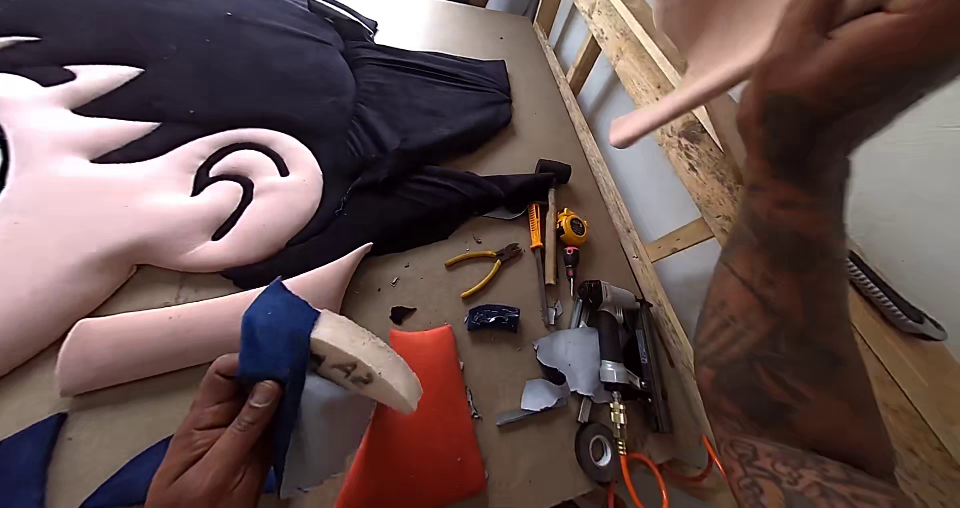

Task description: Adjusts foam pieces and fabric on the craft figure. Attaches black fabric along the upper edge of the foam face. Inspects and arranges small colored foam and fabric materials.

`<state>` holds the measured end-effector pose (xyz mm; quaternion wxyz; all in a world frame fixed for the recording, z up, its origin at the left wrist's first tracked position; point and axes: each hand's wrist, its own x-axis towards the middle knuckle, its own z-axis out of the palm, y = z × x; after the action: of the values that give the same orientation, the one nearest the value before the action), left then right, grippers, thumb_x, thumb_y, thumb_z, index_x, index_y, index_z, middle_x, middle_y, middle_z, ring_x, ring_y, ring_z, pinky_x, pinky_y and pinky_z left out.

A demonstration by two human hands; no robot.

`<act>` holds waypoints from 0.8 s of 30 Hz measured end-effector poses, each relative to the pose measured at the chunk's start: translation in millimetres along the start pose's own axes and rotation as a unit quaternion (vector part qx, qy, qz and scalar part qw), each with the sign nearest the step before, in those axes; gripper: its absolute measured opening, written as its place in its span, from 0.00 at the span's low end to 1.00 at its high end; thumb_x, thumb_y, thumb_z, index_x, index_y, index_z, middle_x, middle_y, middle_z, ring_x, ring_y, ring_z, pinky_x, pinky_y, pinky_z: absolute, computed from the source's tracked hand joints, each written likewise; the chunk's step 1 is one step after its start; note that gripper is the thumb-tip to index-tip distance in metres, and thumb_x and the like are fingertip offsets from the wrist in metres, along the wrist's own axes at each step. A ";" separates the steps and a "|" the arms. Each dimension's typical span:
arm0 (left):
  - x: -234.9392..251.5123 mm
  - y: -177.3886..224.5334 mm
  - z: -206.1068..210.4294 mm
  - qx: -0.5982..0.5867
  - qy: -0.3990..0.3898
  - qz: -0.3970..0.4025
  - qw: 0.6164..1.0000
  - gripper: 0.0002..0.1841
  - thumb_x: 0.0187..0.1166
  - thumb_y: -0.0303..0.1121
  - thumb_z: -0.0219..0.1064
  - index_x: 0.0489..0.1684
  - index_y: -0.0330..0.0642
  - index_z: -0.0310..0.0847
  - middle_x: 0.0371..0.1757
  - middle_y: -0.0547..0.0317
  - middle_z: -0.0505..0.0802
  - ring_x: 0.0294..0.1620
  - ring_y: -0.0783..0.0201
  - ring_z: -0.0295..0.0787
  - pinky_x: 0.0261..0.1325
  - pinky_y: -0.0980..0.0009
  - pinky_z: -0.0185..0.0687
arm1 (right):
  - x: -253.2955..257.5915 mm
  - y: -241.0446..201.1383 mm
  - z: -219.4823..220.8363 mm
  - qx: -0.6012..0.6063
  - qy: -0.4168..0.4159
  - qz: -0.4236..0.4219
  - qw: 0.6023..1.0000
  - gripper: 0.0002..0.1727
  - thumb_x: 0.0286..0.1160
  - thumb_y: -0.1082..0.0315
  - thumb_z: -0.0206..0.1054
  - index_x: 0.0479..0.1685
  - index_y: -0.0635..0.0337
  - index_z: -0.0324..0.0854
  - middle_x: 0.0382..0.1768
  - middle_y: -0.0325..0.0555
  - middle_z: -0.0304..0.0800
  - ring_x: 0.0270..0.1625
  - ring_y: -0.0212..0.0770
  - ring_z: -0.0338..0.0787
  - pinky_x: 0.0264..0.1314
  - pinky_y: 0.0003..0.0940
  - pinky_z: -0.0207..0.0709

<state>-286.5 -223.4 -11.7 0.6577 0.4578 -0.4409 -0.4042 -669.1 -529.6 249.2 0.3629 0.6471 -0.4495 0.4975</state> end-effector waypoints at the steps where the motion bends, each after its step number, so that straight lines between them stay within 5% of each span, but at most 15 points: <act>1: 3.0 -1.1 4.8 0.003 -0.006 -0.004 1.000 0.12 0.90 0.38 0.59 0.67 0.57 0.77 0.57 0.72 0.92 0.57 0.74 0.90 0.64 0.75 0.86 | -4.7 -0.5 6.2 0.008 -0.019 -0.007 1.000 0.13 0.77 0.64 0.60 0.44 0.62 0.88 0.41 0.54 0.92 0.44 0.47 0.90 0.46 0.42 0.80; 5: 12.1 -2.0 28.3 -0.020 -0.060 -0.067 0.996 0.13 0.89 0.39 0.57 0.63 0.49 0.81 0.49 0.63 0.93 0.48 0.71 0.91 0.54 0.73 0.89 | -15.6 -0.1 17.5 -0.035 -0.092 -0.003 0.995 0.11 0.76 0.64 0.60 0.43 0.50 0.89 0.46 0.51 0.91 0.43 0.47 0.91 0.40 0.43 0.77; 10: 18.1 -29.6 74.1 -0.014 -0.190 -0.140 0.972 0.15 0.88 0.43 0.59 0.61 0.46 0.82 0.45 0.54 0.93 0.44 0.63 0.93 0.49 0.68 0.91 | -18.5 -4.1 6.3 -0.104 -0.209 0.037 0.972 0.13 0.74 0.63 0.58 0.45 0.48 0.89 0.50 0.52 0.91 0.51 0.54 0.91 0.45 0.56 0.76; 14: 34.0 -52.1 100.3 0.133 -0.181 -0.136 0.965 0.15 0.89 0.47 0.56 0.57 0.53 0.85 0.38 0.61 0.94 0.37 0.62 0.92 0.40 0.62 0.91 | -30.6 -19.7 10.6 -0.089 -0.233 0.017 0.968 0.14 0.74 0.66 0.57 0.45 0.50 0.89 0.51 0.52 0.91 0.50 0.54 0.92 0.41 0.55 0.79; 16: 49.1 -55.6 109.4 0.245 -0.168 -0.119 0.947 0.13 0.89 0.49 0.56 0.58 0.60 0.84 0.32 0.70 0.92 0.30 0.69 0.90 0.33 0.64 0.89 | -44.2 -28.9 16.7 -0.024 -0.304 0.009 0.952 0.15 0.74 0.63 0.58 0.52 0.49 0.89 0.52 0.54 0.90 0.49 0.54 0.92 0.42 0.55 0.82; 19: 69.8 -47.0 113.0 0.447 -0.193 -0.065 0.871 0.19 0.85 0.54 0.59 0.68 0.61 0.81 0.35 0.69 0.91 0.32 0.65 0.89 0.35 0.54 0.87 | -66.4 -37.1 -4.2 0.091 -0.495 -0.011 0.864 0.31 0.77 0.47 0.70 0.82 0.38 0.76 0.56 0.48 0.89 0.48 0.47 0.92 0.48 0.52 0.88; 21: 73.0 -18.4 110.7 0.499 -0.214 -0.011 0.840 0.24 0.84 0.54 0.60 0.75 0.57 0.78 0.56 0.62 0.92 0.55 0.58 0.91 0.57 0.44 0.87 | -100.5 -35.2 -42.4 0.056 -0.543 0.005 0.838 0.23 0.76 0.44 0.69 0.67 0.39 0.87 0.46 0.43 0.93 0.44 0.47 0.93 0.43 0.56 0.87; 23: 68.2 26.0 109.5 0.440 -0.247 0.038 0.862 0.23 0.85 0.57 0.58 0.73 0.61 0.80 0.61 0.71 0.91 0.61 0.67 0.89 0.61 0.55 0.90 | -153.1 -25.0 -83.5 -0.031 -0.605 0.078 0.792 0.20 0.73 0.39 0.70 0.45 0.43 0.92 0.33 0.41 0.94 0.37 0.49 0.94 0.35 0.61 0.85; 24: 64.1 54.9 111.9 0.362 -0.290 0.042 0.885 0.21 0.86 0.56 0.59 0.71 0.61 0.82 0.60 0.73 0.92 0.60 0.70 0.91 0.61 0.58 0.92 | -183.2 -19.0 -98.2 -0.067 -0.642 0.124 0.754 0.24 0.71 0.37 0.71 0.45 0.46 0.93 0.33 0.45 0.94 0.38 0.52 0.94 0.38 0.63 0.85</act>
<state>-367.5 -296.9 75.9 0.3053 0.5076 -0.7466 -0.3029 -700.9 -392.8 94.8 -0.0334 0.7272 -0.6851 -0.0259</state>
